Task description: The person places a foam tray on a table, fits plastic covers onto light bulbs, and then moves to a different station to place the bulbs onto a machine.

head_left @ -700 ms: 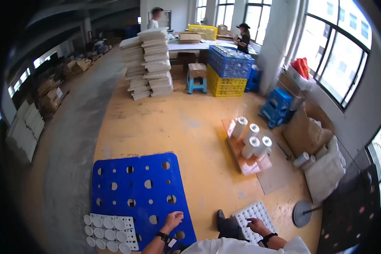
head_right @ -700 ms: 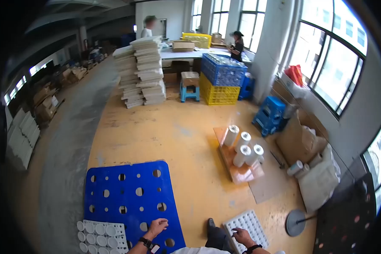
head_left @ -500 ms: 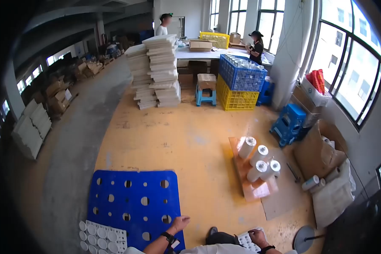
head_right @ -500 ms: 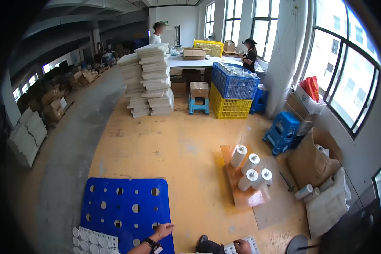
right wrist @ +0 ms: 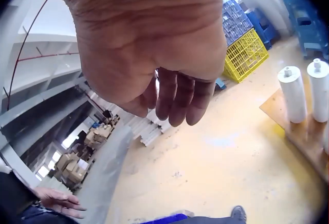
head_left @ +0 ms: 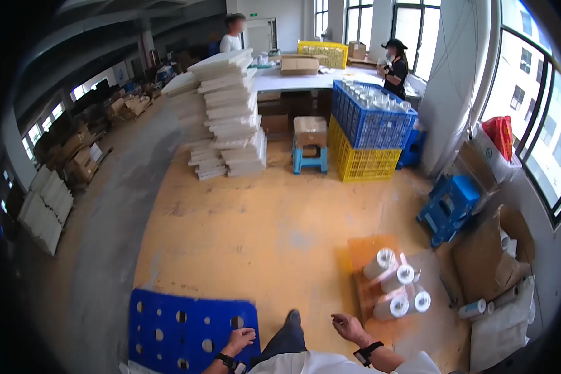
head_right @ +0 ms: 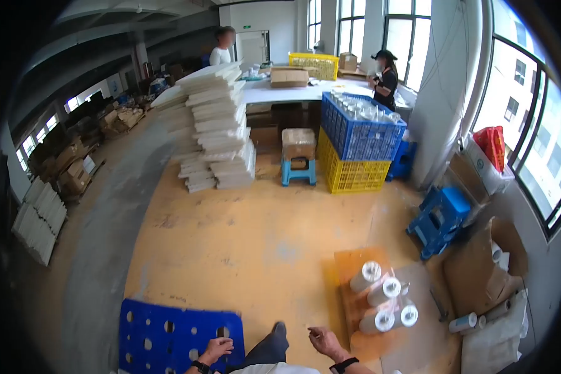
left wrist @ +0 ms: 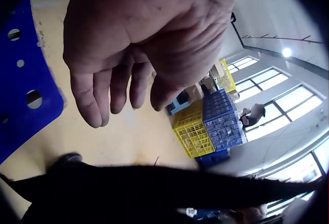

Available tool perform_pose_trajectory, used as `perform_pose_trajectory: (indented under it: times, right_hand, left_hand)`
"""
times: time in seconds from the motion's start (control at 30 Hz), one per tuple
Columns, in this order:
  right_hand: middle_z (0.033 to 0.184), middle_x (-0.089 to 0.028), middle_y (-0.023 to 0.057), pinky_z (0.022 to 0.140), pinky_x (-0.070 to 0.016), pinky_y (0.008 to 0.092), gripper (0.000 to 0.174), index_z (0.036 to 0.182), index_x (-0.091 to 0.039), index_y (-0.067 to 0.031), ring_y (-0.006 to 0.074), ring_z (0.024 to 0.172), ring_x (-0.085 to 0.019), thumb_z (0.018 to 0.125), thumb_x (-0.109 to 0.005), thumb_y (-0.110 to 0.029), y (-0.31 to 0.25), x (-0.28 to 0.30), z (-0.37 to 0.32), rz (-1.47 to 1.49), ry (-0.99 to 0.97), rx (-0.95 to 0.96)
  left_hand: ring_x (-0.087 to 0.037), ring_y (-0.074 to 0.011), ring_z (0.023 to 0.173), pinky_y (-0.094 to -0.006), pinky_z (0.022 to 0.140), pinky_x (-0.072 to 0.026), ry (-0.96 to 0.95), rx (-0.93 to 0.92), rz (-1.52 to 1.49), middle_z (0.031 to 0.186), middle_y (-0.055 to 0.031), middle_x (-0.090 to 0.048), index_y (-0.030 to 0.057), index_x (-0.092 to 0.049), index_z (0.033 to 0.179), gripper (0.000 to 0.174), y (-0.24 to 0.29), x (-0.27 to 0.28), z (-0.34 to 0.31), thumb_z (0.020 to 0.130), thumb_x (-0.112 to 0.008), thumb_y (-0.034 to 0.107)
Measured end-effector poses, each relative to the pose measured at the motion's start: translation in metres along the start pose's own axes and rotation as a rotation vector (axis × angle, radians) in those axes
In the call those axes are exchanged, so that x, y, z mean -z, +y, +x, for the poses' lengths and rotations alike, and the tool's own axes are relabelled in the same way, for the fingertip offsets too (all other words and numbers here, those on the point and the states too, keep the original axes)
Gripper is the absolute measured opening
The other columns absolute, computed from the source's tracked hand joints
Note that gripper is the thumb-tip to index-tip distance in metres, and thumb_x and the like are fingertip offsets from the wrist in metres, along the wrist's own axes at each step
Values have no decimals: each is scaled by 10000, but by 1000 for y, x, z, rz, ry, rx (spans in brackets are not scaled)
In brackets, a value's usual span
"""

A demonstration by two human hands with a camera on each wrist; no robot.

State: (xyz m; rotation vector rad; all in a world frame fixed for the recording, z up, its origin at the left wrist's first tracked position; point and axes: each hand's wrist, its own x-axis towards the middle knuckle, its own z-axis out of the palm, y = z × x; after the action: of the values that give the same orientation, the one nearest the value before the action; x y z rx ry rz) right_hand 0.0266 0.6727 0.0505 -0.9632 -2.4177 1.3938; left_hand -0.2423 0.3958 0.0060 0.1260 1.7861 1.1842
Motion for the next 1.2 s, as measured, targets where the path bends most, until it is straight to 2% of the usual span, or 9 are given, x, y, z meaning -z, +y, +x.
perform_pose_trajectory:
  times: [0.2,0.27,0.4,0.5,0.57,0.77,0.87,1.0,1.2]
  right_hand:
    - [917,-654,177,743,-511,303,275,1045,-603,11,232,834,-654,821,-579,-147,-17,76,144,-112,3,25]
    - [783,-667,139,674,-521,311,262,1014,-619,-29,219,745,-666,810,-557,-180,12,89,191,63,151,-121]
    - [667,-652,115,633,-525,333,228,948,-652,-59,234,682,-663,809,-548,-207,14,116,298,-132,152,-260]
    - [628,-622,140,566,-500,354,247,909,-661,-61,289,604,-627,769,-610,-258,54,119,387,-270,93,-170]
    - [684,-638,140,634,-514,393,236,893,-666,-97,304,673,-635,747,-584,-262,47,141,467,-242,145,-166]
    - [779,-644,166,693,-513,372,267,943,-634,-16,281,748,-637,726,-620,-170,11,185,668,-204,167,-56]
    - [872,-632,178,731,-507,369,317,1005,-609,-8,298,793,-624,739,-602,-180,4,203,760,-220,120,84]
    - [876,-645,173,746,-508,348,301,1010,-616,-14,289,819,-631,754,-597,-170,13,208,842,-220,121,-15]
    - [906,-656,168,739,-514,314,346,1064,-592,10,245,806,-649,775,-606,-179,1,205,912,13,12,-212]
  left_hand:
    - [-629,-159,785,-258,657,-528,-65,-157,42,906,-107,-632,-31,-592,1039,259,184,-27,155,831,-611,122]
    - [-601,-123,760,-228,619,-503,-113,-333,-23,891,-67,-634,-21,-608,1022,261,256,-41,200,822,-627,145]
    - [-613,-137,843,-265,692,-517,-108,-499,-32,941,-68,-627,-9,-580,1071,289,408,-46,303,840,-614,162]
    - [-620,-157,868,-285,713,-520,-78,-546,-183,949,-79,-631,12,-572,1083,281,500,-33,358,855,-595,174]
    - [-629,-191,853,-312,702,-523,-26,-448,-501,955,-97,-628,23,-558,1068,260,584,-14,386,862,-583,179]
    - [-626,-224,787,-357,674,-534,-56,-773,-617,917,-99,-599,35,-509,1019,253,773,70,449,871,-562,233]
    - [-609,-246,875,-377,730,-527,175,-782,-661,974,-114,-575,70,-466,1022,362,863,98,485,861,-560,380]
    - [-602,-269,871,-400,747,-525,254,-783,-716,987,-141,-556,24,-401,1071,574,956,145,565,793,-622,475]
    - [-589,-302,855,-344,652,-520,446,-559,-806,996,-188,-519,-19,-316,1153,975,1083,210,653,579,-696,671]
